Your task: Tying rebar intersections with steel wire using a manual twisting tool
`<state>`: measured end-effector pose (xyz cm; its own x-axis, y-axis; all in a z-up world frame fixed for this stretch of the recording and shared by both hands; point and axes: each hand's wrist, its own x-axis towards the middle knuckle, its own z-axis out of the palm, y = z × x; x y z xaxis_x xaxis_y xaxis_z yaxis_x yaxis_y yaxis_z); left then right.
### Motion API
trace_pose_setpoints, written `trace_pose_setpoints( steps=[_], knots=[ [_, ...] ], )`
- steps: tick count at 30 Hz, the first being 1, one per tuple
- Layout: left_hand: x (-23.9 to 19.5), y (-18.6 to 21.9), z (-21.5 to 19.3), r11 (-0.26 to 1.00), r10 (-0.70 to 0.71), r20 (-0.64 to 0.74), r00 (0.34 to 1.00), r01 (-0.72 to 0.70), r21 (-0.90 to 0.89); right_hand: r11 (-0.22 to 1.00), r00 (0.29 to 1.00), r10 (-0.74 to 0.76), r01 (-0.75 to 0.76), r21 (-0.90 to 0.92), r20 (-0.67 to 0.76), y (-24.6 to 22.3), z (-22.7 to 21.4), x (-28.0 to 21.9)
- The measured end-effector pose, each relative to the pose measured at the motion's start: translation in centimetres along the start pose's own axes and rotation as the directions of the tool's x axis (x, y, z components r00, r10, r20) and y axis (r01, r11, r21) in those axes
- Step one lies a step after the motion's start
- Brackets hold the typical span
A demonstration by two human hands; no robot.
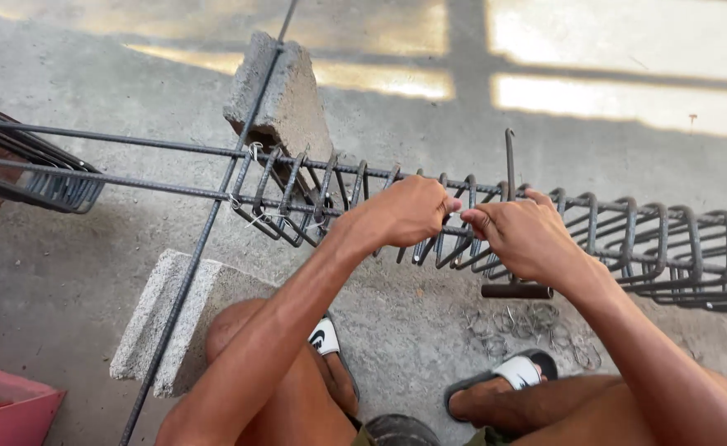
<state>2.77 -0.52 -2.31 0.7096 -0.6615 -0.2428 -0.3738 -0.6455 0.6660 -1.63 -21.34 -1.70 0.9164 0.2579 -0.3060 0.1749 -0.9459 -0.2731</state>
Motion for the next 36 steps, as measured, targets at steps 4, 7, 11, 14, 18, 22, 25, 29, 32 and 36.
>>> trace_pose_setpoints(
  steps=[4,7,11,14,18,22,25,29,32,36],
  knots=[
    [0.3,-1.0,1.8,0.993,-0.113,0.000,0.994,0.113,-0.029,0.991,0.999,0.036,-0.032,-0.127,0.025,-0.8,0.4,0.4],
    [-1.0,-0.7,0.7,0.992,-0.079,-0.017,0.997,0.077,-0.105,0.992,0.999,0.026,-0.022,-0.128,0.030,-0.1,0.7,0.7],
    [-3.2,-1.0,-2.1,0.961,-0.085,-0.048,0.995,0.069,-0.266,0.984,0.975,-0.178,0.176,-0.026,-0.133,0.1,0.6,0.5],
    [-4.2,-0.9,-2.8,0.938,-0.082,-0.051,0.995,0.060,-0.341,0.968,0.948,-0.246,0.251,0.000,-0.204,0.3,1.5,-0.1],
    [-3.7,-1.4,-3.2,0.915,-0.051,-0.161,0.986,-0.019,-0.403,0.949,0.892,-0.300,0.316,-0.009,-0.339,0.7,1.4,0.7],
    [-2.5,-0.3,-2.5,0.928,-0.191,-0.148,0.970,0.130,-0.350,0.963,0.931,-0.254,0.267,0.015,-0.262,-0.9,-1.1,0.1],
    [-2.0,-0.7,-2.3,0.928,-0.139,-0.205,0.969,0.055,-0.369,0.960,0.926,-0.255,0.278,0.044,-0.278,-0.9,-1.5,0.0],
    [-1.9,-0.2,-2.5,0.843,-0.205,-0.167,0.964,0.087,-0.530,0.927,0.859,-0.373,0.332,-0.173,-0.352,-0.4,-1.4,-0.1],
    [-1.4,-0.3,-2.2,0.851,-0.197,-0.112,0.974,0.113,-0.513,0.908,0.842,-0.411,0.347,-0.235,-0.349,0.4,-1.3,0.0],
    [-1.2,-0.1,-2.5,0.851,-0.185,-0.083,0.979,0.117,-0.513,0.877,0.819,-0.464,0.371,-0.305,-0.338,1.1,-0.9,0.3]
  ],
)
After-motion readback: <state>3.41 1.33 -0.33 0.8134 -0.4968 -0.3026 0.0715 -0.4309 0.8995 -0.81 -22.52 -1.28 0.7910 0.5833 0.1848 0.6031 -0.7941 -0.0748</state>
